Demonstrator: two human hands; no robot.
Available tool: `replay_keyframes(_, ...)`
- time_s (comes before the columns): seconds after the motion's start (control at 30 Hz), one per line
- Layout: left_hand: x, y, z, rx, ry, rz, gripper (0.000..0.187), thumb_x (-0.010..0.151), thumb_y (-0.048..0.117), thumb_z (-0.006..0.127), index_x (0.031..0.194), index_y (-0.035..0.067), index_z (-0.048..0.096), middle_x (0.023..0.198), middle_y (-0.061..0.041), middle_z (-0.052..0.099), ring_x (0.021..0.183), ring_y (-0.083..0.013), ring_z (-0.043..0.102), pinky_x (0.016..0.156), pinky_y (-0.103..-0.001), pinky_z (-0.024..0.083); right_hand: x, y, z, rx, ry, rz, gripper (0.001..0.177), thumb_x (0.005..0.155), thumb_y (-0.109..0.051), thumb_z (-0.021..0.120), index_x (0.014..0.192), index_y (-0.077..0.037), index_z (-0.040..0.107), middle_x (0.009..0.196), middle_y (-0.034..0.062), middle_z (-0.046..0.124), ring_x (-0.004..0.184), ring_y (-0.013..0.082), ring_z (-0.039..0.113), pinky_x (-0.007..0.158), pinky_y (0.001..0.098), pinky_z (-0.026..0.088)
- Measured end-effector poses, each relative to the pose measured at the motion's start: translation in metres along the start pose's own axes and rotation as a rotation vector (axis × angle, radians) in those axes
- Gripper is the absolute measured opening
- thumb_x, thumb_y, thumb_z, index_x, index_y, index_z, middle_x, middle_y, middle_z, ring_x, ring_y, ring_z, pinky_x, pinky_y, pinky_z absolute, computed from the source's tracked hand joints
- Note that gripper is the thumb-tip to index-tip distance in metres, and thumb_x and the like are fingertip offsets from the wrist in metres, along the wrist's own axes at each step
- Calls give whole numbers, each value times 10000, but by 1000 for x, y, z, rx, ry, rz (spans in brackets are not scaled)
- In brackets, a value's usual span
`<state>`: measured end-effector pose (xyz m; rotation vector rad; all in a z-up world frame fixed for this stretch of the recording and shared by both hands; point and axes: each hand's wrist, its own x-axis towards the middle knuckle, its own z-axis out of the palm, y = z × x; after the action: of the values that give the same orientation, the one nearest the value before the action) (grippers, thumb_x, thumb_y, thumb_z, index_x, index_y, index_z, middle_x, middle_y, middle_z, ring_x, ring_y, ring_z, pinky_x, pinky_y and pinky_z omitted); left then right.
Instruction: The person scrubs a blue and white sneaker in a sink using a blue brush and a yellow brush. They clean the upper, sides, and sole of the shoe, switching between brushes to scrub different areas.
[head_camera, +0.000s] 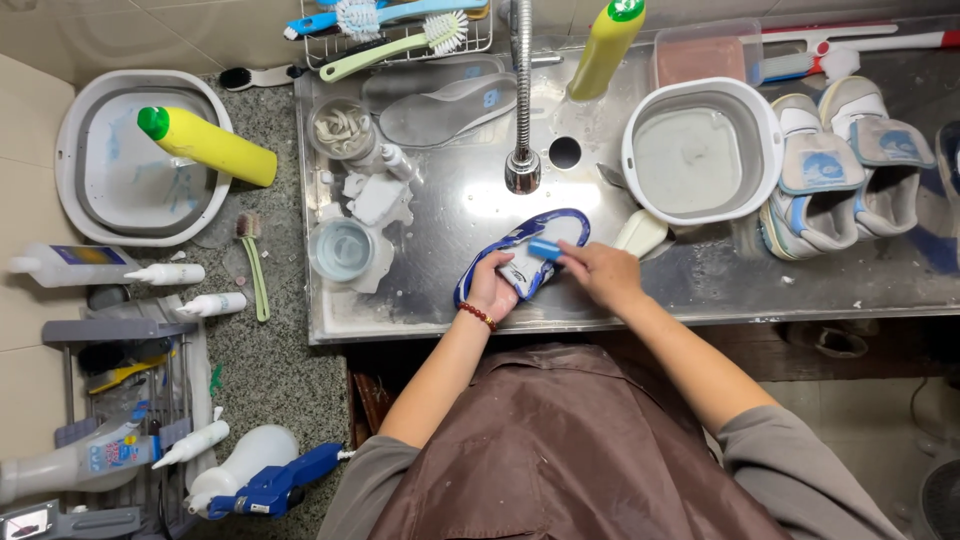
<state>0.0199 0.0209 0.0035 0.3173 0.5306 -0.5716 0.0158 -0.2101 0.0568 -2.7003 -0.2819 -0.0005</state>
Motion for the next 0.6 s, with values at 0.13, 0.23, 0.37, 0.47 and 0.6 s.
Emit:
replay_keyframes(0.13,4,0,2,50,88,-11,568,891,159,560,1390,-103,484,1417,-243,576,1296,-371,579,1115,-475,450,2,5,7,-84,-22,174,320,970,-463,642,1229,-314,757,771,84,677,678,322,673,574,462,507)
replay_keyframes(0.23,9,0,5,0,42,-30,594,889,223,554,1389,-91,484,1417,-261,566,1291,-392,570,1108,-484,447,-11,14,38,-74,-23,192,428,973,-449,627,1346,-245,679,776,128,670,696,359,674,617,479,526)
replay_keyframes(0.37,10,-2,3,-45,46,-5,622,890,278,520,1393,-86,489,1430,-250,572,1307,-391,566,1124,-483,429,-5,13,16,-47,-43,199,465,983,-354,559,1421,-209,614,841,156,681,725,400,679,638,523,537)
replay_keyframes(0.47,10,-6,6,-64,33,22,623,892,298,505,1384,-83,499,1427,-252,574,1309,-395,564,1129,-485,423,-15,-17,13,-87,-70,261,475,1003,-345,547,1438,-159,585,853,182,673,684,422,676,601,543,536)
replay_keyframes(0.6,15,-8,9,-82,69,76,627,901,328,493,1369,-88,520,1419,-262,576,1300,-400,568,1126,-475,427,-20,-14,36,-103,-82,253,467,1004,-356,565,1429,-165,579,797,174,665,646,421,680,593,548,542)
